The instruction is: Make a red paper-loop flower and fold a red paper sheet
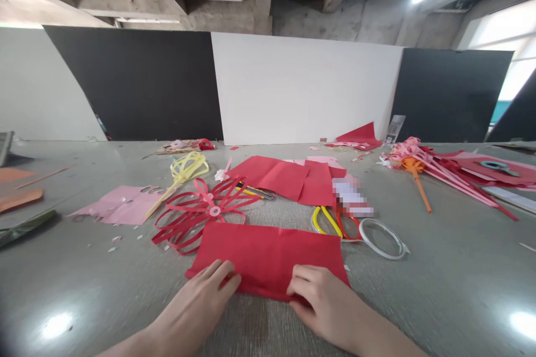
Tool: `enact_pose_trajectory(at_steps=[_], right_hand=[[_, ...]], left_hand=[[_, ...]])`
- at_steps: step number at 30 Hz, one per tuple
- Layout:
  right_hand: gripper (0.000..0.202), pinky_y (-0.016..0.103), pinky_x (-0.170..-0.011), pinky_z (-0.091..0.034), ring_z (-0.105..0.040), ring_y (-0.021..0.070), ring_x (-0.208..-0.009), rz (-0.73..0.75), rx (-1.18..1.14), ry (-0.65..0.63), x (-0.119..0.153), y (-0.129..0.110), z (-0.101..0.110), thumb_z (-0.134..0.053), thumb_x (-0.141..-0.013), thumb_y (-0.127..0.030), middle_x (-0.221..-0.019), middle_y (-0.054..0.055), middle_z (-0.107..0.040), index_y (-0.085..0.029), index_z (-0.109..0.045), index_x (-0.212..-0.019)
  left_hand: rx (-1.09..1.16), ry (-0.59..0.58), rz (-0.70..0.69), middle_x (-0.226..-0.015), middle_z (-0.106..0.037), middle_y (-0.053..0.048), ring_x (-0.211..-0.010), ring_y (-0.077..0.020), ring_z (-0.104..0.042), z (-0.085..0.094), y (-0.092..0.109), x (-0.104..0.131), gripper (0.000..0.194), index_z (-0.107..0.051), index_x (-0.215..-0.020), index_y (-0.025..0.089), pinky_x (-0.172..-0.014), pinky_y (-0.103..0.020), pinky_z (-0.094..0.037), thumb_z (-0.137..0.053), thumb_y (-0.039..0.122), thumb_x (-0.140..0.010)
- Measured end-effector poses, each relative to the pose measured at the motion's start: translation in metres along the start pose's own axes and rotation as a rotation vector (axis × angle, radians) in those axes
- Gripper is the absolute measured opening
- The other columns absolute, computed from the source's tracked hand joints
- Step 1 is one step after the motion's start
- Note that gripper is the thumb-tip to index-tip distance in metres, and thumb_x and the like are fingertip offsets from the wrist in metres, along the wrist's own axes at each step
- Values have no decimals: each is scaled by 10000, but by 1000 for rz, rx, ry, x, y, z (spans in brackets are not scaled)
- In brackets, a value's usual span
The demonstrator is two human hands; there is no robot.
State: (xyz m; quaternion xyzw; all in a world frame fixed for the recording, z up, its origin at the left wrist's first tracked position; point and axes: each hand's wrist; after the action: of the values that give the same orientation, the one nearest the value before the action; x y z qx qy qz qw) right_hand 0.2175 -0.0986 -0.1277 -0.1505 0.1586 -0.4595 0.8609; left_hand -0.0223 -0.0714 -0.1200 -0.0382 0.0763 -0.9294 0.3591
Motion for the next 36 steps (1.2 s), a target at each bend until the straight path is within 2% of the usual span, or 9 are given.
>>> enact_pose_trajectory(at_steps=[5,10,18,25,31,36], right_hand=[[128,223,-653,-403,-548,112,-724,-45,-167,-14,-2,0,5,-532,-787,-83,-792,-17,-566,-195,-594,-778],[101,224,-653,-405,-552,112,-710,-84,-246,-12,-5,3,7,-590,-766,-102,-765,-23,-574,-197,-619,-747],[115,214,-627,-396,-557,102,-683,-122,-279,-1,-6,4,6,-634,-724,-81,-736,-37,-583,-196,-637,-714],[144,205,-624,-390,-570,101,-682,-152,-295,25,-8,4,6,-658,-685,-59,-714,-40,-610,-202,-658,-694],[97,202,-563,-380,-554,108,-625,-221,-263,27,-10,6,6,-664,-672,-102,-666,-39,-598,-194,-637,-659],[108,205,-590,-388,-560,108,-643,-188,-280,32,-10,10,4,-654,-694,-104,-672,-35,-602,-188,-626,-631]], left_hand=[[74,-61,47,-948,-552,-108,-875,-247,-529,5,-1,1,278,-565,-905,117,-727,-371,-491,-421,-25,-715],[-101,-32,-18,-905,-559,-143,-920,-287,-513,-4,5,3,291,-588,-895,70,-768,-413,-470,-417,-41,-688],[-87,-49,-7,-956,-574,-167,-966,-298,-522,-2,7,0,362,-581,-950,59,-768,-418,-483,-375,-53,-674],[-86,-30,3,-1114,-543,-201,-1095,-325,-479,-6,7,1,448,-527,-1084,42,-861,-429,-454,-415,-59,-662],[-30,-34,1,-1182,-520,-209,-1137,-313,-460,-7,7,0,443,-508,-1111,62,-894,-438,-440,-428,-36,-686],[-2,-63,14,-1178,-512,-240,-1135,-338,-455,-3,7,-1,417,-516,-1102,31,-877,-442,-448,-442,-35,-698]])
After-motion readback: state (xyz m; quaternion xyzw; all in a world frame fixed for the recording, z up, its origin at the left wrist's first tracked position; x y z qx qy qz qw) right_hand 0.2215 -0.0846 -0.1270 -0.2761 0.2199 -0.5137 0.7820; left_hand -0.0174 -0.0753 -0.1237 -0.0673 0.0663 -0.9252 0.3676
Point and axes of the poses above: each hand's wrist, its own x-axis away from the middle knuckle, its own z-axis out of the back of the hand, y = z × x
